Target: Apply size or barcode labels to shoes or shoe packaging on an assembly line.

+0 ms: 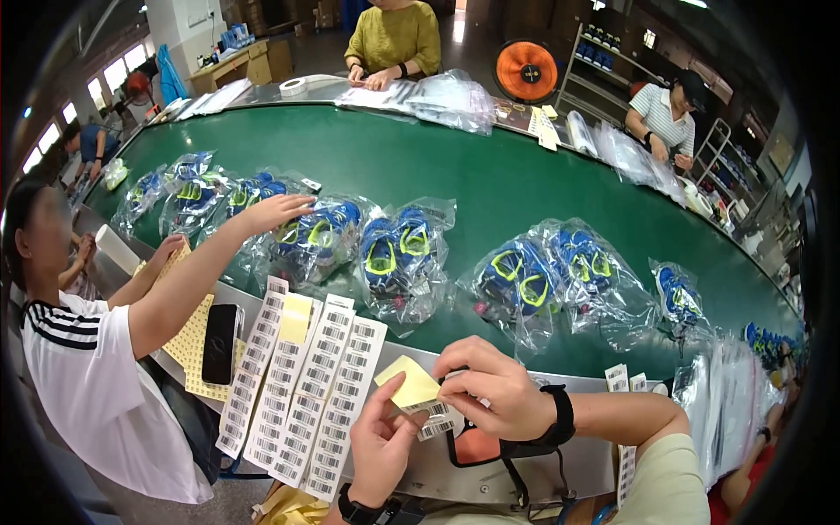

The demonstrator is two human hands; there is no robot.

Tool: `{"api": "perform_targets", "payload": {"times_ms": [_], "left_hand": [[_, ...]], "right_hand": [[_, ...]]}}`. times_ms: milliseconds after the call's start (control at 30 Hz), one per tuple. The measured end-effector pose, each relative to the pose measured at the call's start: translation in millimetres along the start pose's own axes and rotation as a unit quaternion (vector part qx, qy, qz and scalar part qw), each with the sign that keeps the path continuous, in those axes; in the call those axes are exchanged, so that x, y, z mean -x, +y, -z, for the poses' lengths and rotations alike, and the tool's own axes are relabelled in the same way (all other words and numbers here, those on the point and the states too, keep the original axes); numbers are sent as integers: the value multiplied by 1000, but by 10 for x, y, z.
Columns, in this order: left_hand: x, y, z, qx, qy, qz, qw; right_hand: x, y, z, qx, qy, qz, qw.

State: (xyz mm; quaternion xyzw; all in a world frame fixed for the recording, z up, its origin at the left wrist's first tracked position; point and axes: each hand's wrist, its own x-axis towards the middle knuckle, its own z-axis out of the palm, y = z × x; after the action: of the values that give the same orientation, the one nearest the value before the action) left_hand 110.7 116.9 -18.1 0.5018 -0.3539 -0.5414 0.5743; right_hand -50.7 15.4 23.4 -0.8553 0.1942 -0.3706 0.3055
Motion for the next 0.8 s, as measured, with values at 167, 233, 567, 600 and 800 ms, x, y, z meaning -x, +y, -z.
{"api": "perform_targets", "payload": {"times_ms": [167, 233, 567, 600, 800], "left_hand": [[-9, -107, 138, -23, 11, 6, 1000], [13, -145, 214, -17, 12, 21, 1000], [-88, -305, 391, -19, 55, 12, 998], [-76, -241, 384, -50, 80, 41, 995], [-223, -99, 180, -25, 60, -14, 998]], "right_hand": [[-246, 296, 114, 126, 2, 223, 967], [-383, 342, 227, 143, 62, 155, 975], [-971, 536, 332, -344, 33, -302, 888], [-995, 495, 310, -348, 31, -304, 886], [-837, 398, 285, -321, -26, -311, 894]]}}
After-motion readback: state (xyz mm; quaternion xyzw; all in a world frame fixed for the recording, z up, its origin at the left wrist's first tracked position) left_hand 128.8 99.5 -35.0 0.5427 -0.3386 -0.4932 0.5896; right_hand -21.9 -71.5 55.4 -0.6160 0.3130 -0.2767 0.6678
